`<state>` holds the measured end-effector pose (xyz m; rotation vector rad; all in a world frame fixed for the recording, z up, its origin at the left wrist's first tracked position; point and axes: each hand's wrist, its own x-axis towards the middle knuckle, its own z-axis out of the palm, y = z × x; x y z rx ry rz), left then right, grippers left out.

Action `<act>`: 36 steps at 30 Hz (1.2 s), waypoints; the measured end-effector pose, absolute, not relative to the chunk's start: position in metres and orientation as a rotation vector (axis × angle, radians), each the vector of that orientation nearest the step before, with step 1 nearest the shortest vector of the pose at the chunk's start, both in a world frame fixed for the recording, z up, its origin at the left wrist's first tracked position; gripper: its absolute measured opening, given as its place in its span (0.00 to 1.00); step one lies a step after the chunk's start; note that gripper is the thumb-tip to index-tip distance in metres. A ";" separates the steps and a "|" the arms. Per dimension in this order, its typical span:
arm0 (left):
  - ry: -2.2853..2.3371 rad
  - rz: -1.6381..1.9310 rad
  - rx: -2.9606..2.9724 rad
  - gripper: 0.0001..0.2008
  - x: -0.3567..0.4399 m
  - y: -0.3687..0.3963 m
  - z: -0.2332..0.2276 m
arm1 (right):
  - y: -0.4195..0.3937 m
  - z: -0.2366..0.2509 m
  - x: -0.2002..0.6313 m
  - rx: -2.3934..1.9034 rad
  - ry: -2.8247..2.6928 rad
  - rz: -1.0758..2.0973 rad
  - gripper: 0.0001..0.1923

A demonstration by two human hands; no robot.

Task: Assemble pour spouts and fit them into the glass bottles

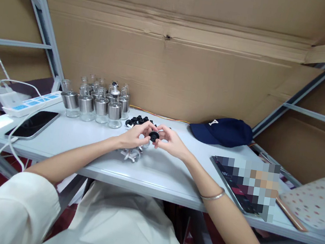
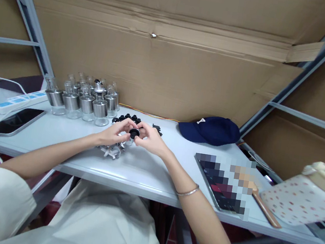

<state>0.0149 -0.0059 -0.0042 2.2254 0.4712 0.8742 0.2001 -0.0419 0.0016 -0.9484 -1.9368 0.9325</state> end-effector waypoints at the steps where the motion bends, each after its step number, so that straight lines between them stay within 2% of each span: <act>1: 0.477 0.875 2.218 0.12 0.015 -0.006 -0.004 | -0.042 0.001 0.200 -0.942 -1.936 0.936 0.12; 9: 0.478 0.920 2.195 0.10 0.015 -0.006 -0.004 | -0.042 0.002 0.199 -0.901 -1.915 0.990 0.11; 21: 0.415 0.869 2.182 0.12 0.015 -0.005 -0.006 | -0.039 -0.002 0.201 -0.896 -1.866 1.080 0.12; 36: 0.459 0.941 2.140 0.12 0.017 -0.003 -0.011 | -0.044 0.004 0.199 -0.938 -1.992 0.858 0.10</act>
